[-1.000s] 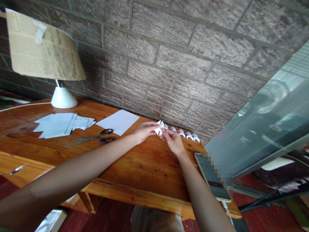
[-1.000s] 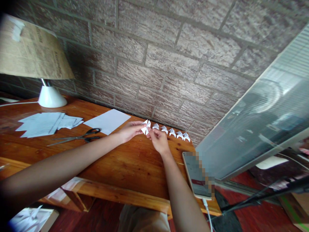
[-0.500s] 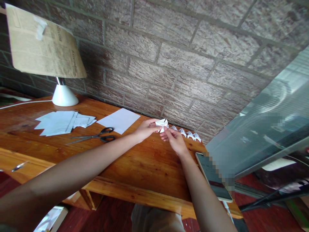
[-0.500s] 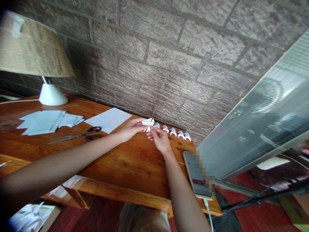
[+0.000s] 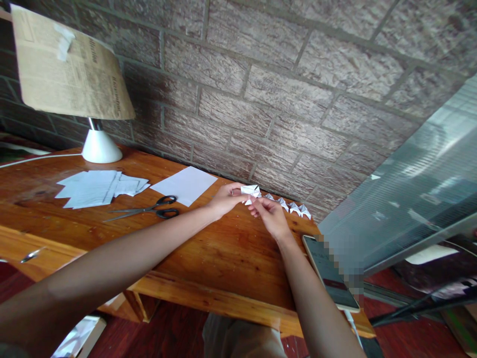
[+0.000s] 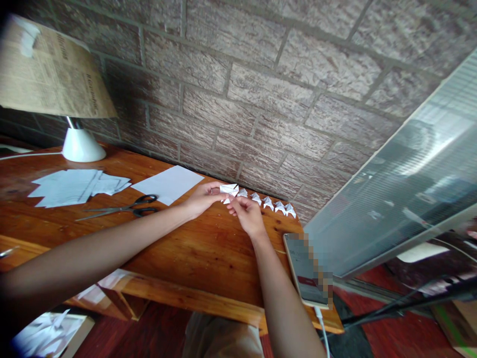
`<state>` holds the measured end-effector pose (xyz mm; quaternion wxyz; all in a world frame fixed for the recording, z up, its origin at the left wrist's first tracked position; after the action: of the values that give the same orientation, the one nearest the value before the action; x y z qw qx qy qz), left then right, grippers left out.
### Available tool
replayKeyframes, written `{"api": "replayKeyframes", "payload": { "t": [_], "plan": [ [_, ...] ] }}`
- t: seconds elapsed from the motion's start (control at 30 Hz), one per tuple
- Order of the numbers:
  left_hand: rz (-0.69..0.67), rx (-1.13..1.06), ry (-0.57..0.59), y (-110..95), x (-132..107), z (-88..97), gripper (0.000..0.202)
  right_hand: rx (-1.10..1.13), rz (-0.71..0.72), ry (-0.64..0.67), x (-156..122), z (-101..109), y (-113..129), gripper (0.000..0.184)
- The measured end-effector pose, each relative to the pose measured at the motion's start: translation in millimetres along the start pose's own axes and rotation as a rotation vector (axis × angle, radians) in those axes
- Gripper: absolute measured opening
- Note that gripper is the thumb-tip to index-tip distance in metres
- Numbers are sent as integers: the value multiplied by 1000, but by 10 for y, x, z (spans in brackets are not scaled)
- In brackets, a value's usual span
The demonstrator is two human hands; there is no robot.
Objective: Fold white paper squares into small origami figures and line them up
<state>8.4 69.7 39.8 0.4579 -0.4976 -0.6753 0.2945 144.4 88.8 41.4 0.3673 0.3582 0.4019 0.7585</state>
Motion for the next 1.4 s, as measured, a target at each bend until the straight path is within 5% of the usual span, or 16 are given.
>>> {"api": "replayKeyframes", "payload": {
  "t": [0.43,0.73,1.1,1.4],
  "plan": [
    [-93,45,44,76,32,16,25,-20,18,-54,-2,4,35,34],
    [-110,118,153,24,22,-61,28,161,-67,-123,10,103,-23,31],
    [172,-223,32,173,6,8,35,283,-162,-133,18,107,-109,43],
    [200,-207,26,184,19,44,31,218,-133,-106,6,99,-82,35]
  ]
}}
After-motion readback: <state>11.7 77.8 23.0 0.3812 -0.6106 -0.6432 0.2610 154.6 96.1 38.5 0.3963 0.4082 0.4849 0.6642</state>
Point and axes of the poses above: each hand's wrist, its own x-axis towards the middle knuckle, its own z-axis out of the back of the hand, y = z × x, the point moved 7 cm from there along x, towards the middle knuckle, and after that the axes turned 11 degrees about -x, right-handed, at the moved point
